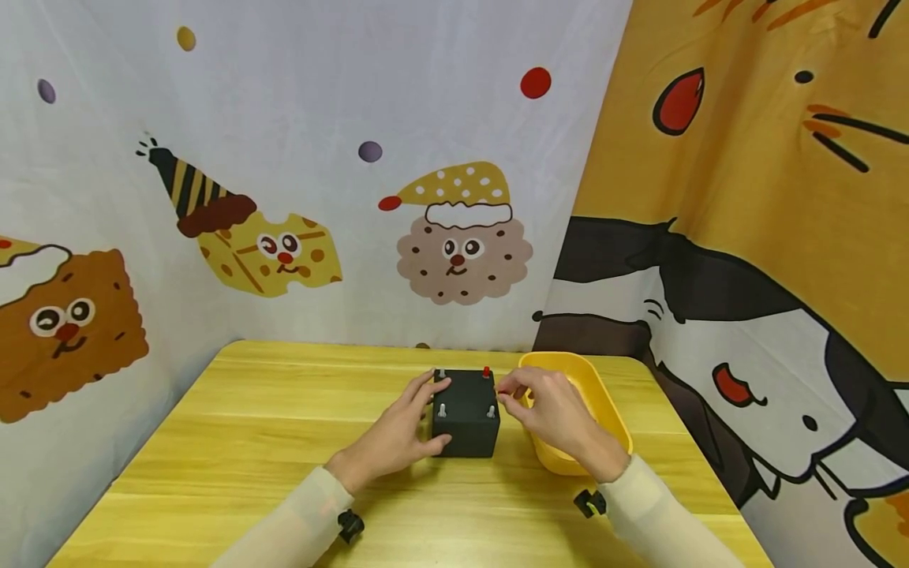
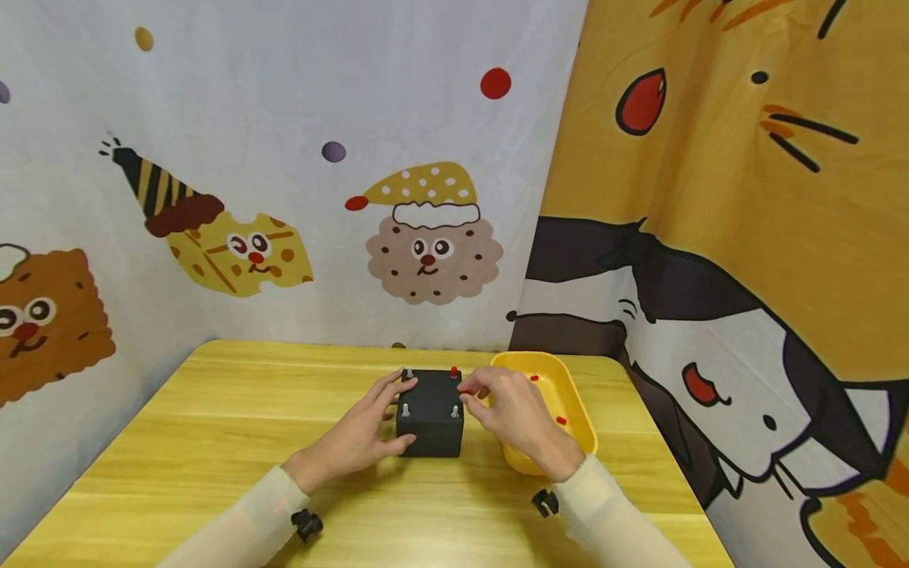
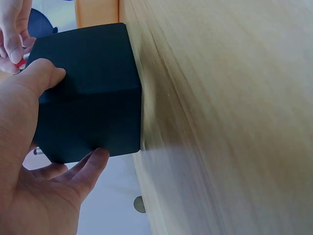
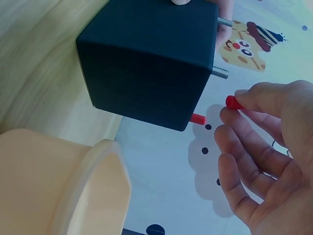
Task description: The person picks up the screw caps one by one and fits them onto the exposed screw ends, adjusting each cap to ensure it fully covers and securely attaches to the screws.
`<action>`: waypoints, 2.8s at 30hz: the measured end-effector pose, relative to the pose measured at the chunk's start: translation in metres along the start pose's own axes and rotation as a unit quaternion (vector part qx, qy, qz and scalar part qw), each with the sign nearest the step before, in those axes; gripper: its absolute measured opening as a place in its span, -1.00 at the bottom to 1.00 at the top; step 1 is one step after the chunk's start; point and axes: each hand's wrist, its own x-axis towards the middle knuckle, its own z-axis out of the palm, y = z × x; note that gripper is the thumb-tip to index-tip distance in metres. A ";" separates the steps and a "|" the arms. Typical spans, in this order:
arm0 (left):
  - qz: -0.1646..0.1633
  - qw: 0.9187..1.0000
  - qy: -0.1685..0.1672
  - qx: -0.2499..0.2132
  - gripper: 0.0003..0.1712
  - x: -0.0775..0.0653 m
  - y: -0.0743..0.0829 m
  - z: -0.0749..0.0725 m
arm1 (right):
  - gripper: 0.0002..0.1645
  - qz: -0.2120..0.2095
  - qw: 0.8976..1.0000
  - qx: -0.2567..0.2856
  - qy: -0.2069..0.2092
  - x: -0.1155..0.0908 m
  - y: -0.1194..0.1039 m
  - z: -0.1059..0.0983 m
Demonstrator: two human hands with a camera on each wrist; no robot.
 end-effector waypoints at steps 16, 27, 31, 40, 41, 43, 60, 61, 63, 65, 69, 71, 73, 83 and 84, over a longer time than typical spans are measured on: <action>0.012 1.000 0.005 0.001 0.10 0.000 -0.002 0.000 | -0.83 -0.012 1.000 0.021 -0.001 -0.001 -0.006 0.002; 0.012 1.000 0.003 0.003 0.11 0.000 -0.001 -0.001 | -0.80 -0.004 1.000 0.027 -0.012 -0.003 -0.009 0.004; 0.011 1.000 0.002 0.000 0.11 -0.001 0.000 -0.001 | -0.81 -0.004 0.999 0.028 -0.013 -0.003 -0.009 0.005; 0.012 1.000 0.002 0.000 0.11 0.000 0.000 -0.001 | -0.84 -0.006 1.000 0.024 -0.013 -0.004 -0.010 0.005; 0.012 1.000 0.002 -0.001 0.11 0.000 0.000 -0.001 | -0.84 -0.005 1.000 0.023 -0.013 -0.004 -0.010 0.005; 0.010 1.000 0.002 -0.001 0.11 -0.001 0.000 -0.001 | -0.84 -0.004 1.000 0.024 -0.014 -0.004 -0.010 0.005; 0.006 1.000 0.000 0.002 0.10 0.000 0.001 -0.001 | -0.83 -0.007 0.999 0.034 -0.018 -0.004 -0.011 0.005; 0.007 1.000 0.000 0.002 0.10 0.000 0.001 -0.001 | -0.83 -0.008 0.999 0.034 -0.019 -0.003 -0.011 0.005; 0.008 1.000 0.001 0.001 0.10 0.000 0.001 -0.002 | -0.83 -0.009 0.999 0.035 -0.019 -0.003 -0.011 0.005; 0.009 1.000 0.000 0.000 0.10 0.000 0.001 -0.002 | -0.83 -0.009 0.999 0.035 -0.020 -0.003 -0.011 0.005; 0.009 1.000 -0.001 -0.002 0.10 0.000 0.001 -0.001 | -0.84 -0.011 0.999 0.034 -0.021 -0.003 -0.012 0.004; 0.009 1.000 -0.001 -0.002 0.10 0.000 0.001 -0.001 | -0.84 -0.010 0.999 0.035 -0.023 -0.002 -0.012 0.004; 0.009 1.000 0.000 -0.001 0.10 0.000 0.001 -0.001 | -0.84 -0.010 0.999 0.034 -0.025 -0.002 -0.012 0.004; 0.010 1.000 -0.001 0.002 0.10 0.000 0.001 -0.002 | -0.84 -0.019 0.999 0.032 -0.026 -0.003 -0.013 0.004; 0.010 1.000 -0.001 0.002 0.10 0.000 0.001 -0.002 | -0.84 -0.021 0.999 0.031 -0.026 -0.003 -0.012 0.004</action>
